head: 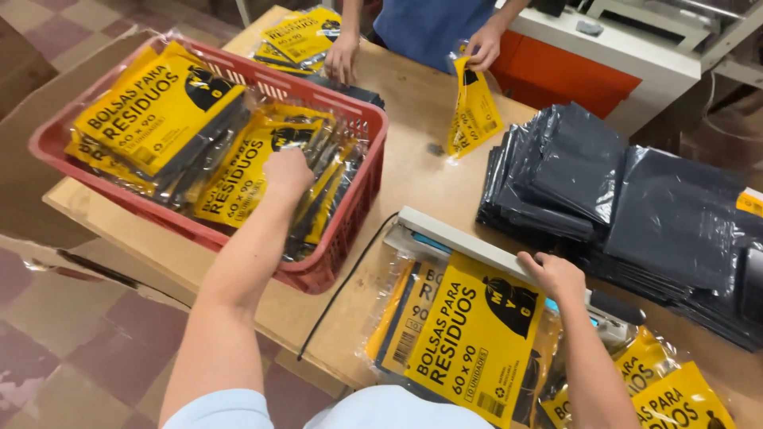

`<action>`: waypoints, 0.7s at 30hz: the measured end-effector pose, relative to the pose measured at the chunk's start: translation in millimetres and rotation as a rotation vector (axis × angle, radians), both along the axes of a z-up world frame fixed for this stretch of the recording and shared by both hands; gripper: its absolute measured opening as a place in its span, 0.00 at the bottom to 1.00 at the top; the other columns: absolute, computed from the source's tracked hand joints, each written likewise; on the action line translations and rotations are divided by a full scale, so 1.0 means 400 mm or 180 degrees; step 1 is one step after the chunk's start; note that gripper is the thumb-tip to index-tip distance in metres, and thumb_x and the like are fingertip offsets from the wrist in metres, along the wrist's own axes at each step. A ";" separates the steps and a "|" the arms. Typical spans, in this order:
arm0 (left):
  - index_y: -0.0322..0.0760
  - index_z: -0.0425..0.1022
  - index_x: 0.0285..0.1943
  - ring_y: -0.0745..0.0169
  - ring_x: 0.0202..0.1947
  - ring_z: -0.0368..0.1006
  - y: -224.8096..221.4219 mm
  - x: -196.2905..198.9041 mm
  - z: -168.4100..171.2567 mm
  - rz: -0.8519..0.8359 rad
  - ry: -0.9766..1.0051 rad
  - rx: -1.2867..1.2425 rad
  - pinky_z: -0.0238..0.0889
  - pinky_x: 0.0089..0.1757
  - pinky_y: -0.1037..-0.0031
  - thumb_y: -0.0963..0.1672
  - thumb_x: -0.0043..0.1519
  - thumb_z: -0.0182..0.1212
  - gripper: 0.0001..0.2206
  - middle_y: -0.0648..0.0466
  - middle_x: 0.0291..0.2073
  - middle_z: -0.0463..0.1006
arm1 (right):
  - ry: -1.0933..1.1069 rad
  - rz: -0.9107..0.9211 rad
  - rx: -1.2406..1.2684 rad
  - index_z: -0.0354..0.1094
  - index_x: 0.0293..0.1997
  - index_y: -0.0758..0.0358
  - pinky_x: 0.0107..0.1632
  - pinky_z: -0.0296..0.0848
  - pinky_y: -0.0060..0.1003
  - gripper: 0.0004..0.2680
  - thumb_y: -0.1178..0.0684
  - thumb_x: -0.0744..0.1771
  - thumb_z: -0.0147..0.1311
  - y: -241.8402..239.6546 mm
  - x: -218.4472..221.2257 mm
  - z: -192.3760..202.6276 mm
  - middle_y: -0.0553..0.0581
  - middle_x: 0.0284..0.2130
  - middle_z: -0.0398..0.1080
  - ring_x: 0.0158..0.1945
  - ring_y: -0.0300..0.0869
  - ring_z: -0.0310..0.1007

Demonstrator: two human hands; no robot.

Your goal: Sealing plastic bag packages using a heat sealer and packing them into a cardboard box

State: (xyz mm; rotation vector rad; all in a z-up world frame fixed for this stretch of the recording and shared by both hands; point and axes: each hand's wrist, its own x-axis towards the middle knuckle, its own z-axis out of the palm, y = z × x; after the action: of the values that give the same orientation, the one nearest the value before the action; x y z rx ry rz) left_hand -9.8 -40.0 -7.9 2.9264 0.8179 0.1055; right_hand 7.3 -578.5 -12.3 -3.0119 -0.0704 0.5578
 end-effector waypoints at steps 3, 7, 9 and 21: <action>0.27 0.81 0.45 0.38 0.46 0.79 0.004 0.007 0.009 0.0014 -0.0026 -0.0088 0.72 0.45 0.51 0.40 0.58 0.52 0.14 0.42 0.39 0.82 | -0.0052 0.0032 -0.0002 0.75 0.48 0.50 0.60 0.68 0.46 0.31 0.18 0.65 0.26 -0.008 -0.005 -0.008 0.60 0.47 0.78 0.59 0.53 0.73; 0.28 0.82 0.40 0.39 0.42 0.79 0.057 0.058 -0.086 0.0004 -0.0248 -0.0129 0.72 0.42 0.50 0.39 0.57 0.53 0.11 0.42 0.34 0.82 | -0.0222 0.0051 -0.0007 0.74 0.48 0.51 0.60 0.68 0.47 0.31 0.18 0.66 0.26 -0.040 0.004 -0.094 0.60 0.48 0.77 0.59 0.53 0.72; 0.28 0.82 0.40 0.39 0.44 0.79 0.079 0.067 -0.076 -0.0009 -0.0259 -0.0234 0.72 0.43 0.50 0.40 0.59 0.52 0.11 0.42 0.35 0.83 | -0.0822 0.0029 -0.0175 0.69 0.58 0.43 0.61 0.68 0.47 0.30 0.18 0.68 0.24 -0.090 0.061 -0.194 0.53 0.54 0.76 0.61 0.48 0.72; 0.41 0.72 0.50 0.59 0.34 0.69 0.075 -0.114 0.232 0.0164 -0.2416 -0.2949 0.61 0.37 0.67 0.44 0.58 0.45 0.14 0.53 0.35 0.75 | -0.3361 0.0506 -0.0105 0.63 0.68 0.70 0.69 0.54 0.54 0.25 0.42 0.67 0.54 0.046 -0.245 -0.157 0.69 0.69 0.59 0.74 0.58 0.50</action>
State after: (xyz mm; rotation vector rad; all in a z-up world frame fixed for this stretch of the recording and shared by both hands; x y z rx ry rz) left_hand -55.4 -10.0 84.8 1.7773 0.5718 0.6047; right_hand -90.6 -560.2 -75.1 -2.9540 -0.3497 -1.0556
